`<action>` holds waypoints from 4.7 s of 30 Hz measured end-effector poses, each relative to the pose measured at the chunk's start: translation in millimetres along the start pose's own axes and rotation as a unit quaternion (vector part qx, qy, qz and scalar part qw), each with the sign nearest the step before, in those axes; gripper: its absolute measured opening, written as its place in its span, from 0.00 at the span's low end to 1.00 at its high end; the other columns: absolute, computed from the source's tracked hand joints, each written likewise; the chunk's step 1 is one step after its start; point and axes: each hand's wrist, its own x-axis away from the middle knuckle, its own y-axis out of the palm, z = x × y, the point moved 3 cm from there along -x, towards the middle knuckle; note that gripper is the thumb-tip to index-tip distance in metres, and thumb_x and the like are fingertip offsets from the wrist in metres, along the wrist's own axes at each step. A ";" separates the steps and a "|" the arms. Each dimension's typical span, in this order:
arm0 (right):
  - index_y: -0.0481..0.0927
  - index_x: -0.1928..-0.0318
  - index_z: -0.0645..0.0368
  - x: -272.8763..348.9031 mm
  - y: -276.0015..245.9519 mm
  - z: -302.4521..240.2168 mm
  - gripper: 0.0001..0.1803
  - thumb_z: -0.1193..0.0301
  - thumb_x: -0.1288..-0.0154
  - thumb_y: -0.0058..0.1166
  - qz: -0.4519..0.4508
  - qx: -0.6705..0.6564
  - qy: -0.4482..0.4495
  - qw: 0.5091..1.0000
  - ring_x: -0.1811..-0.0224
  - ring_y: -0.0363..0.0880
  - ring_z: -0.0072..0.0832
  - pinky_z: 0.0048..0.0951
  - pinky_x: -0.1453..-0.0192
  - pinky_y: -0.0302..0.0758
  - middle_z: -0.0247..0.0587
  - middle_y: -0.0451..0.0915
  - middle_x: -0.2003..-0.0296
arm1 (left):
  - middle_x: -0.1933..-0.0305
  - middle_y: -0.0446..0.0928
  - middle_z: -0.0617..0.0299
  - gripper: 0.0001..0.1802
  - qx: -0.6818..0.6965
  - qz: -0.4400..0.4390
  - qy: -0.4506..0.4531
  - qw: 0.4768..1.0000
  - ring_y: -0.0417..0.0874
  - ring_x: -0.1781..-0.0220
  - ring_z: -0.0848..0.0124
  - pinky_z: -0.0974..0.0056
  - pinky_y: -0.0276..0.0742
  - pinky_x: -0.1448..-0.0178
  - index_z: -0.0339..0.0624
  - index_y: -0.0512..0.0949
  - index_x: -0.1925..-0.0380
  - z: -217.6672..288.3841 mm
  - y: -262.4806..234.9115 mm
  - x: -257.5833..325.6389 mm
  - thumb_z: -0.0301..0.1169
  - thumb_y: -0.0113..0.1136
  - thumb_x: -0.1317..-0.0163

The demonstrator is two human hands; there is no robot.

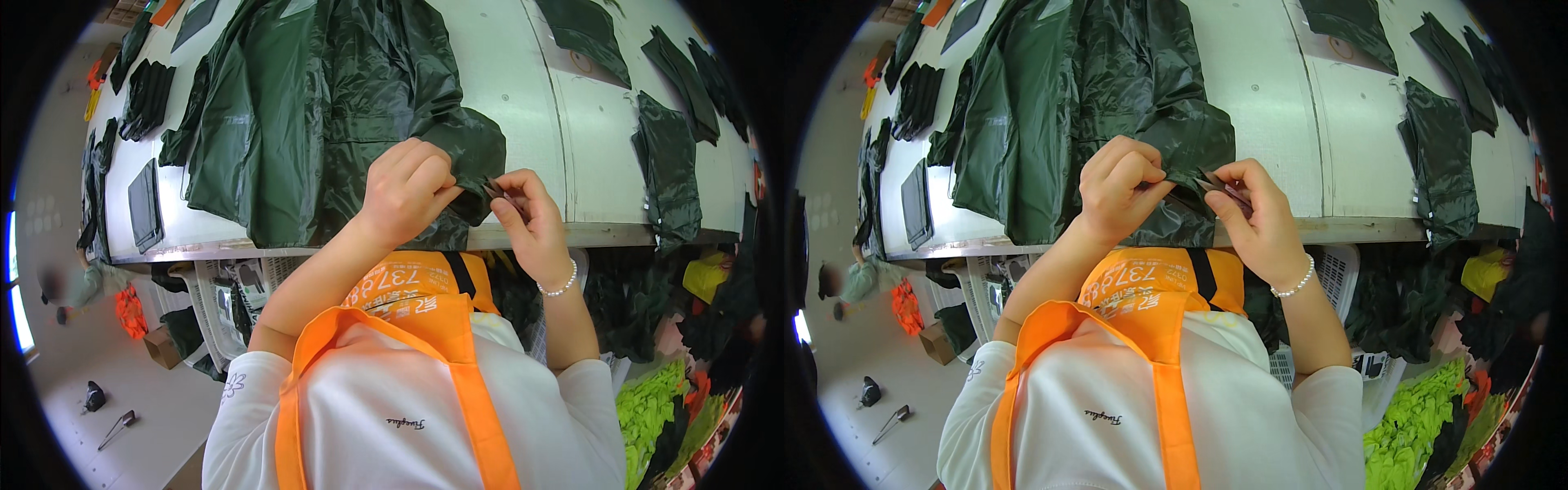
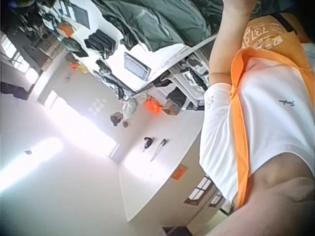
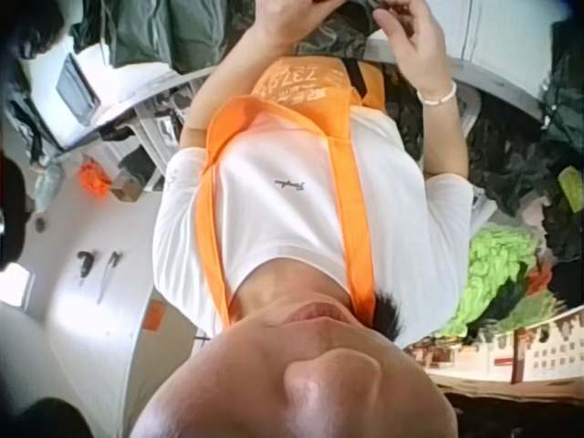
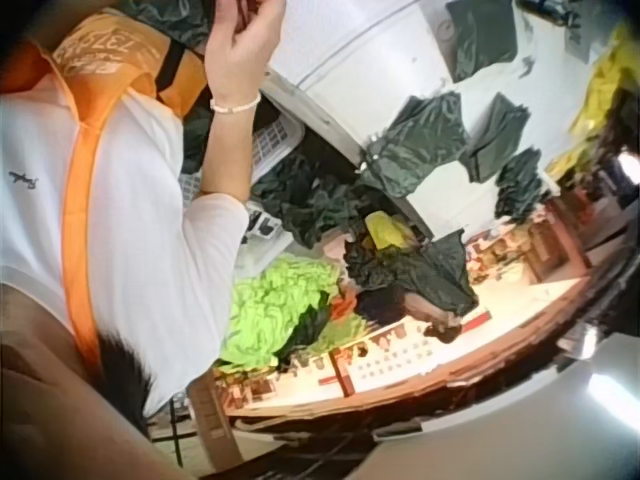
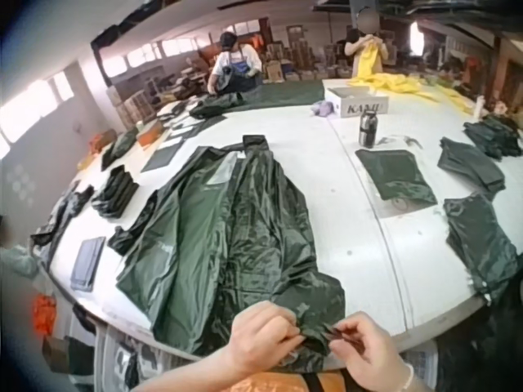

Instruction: The person folds a dark green jacket on a white table, smoothing and aligning the fabric before folding it into a compact rectangle. The person then places the folded jacket into a white plastic basket and retrieves another jacket to repeat the folding process.

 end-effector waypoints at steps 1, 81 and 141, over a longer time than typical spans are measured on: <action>0.69 0.59 0.64 -0.6 2.6 0.2 0.09 0.76 0.37 0.54 -0.001 -0.006 -0.005 1.000 0.67 0.69 0.14 0.16 0.62 0.69 0.33 0.74 0.67 | 0.76 0.74 0.60 0.17 -0.001 0.001 -0.001 1.000 0.73 0.77 0.66 0.68 0.67 0.76 0.41 0.70 0.81 0.4 -0.1 0.0 0.17 0.67 0.72; 0.74 0.47 0.66 28.2 -147.5 149.0 0.22 0.79 0.44 0.58 0.607 0.109 0.090 0.782 0.51 0.77 0.27 0.26 0.46 0.71 0.44 0.79 0.52 | 0.32 0.53 0.43 0.42 -0.368 0.088 -0.367 0.850 0.54 0.31 0.49 0.49 0.50 0.30 0.37 0.54 0.35 -232.4 -247.9 214.9 0.31 0.63 0.49; 0.73 0.64 0.63 4.5 12.0 -11.6 0.06 0.79 0.41 0.55 0.129 0.158 -0.101 0.974 0.71 0.76 0.23 0.22 0.67 0.72 0.39 0.74 0.73 | 0.68 0.78 0.68 0.16 -0.024 0.029 0.054 0.998 0.77 0.66 0.69 0.62 0.63 0.58 0.49 0.74 0.75 1.6 9.8 13.3 0.25 0.70 0.66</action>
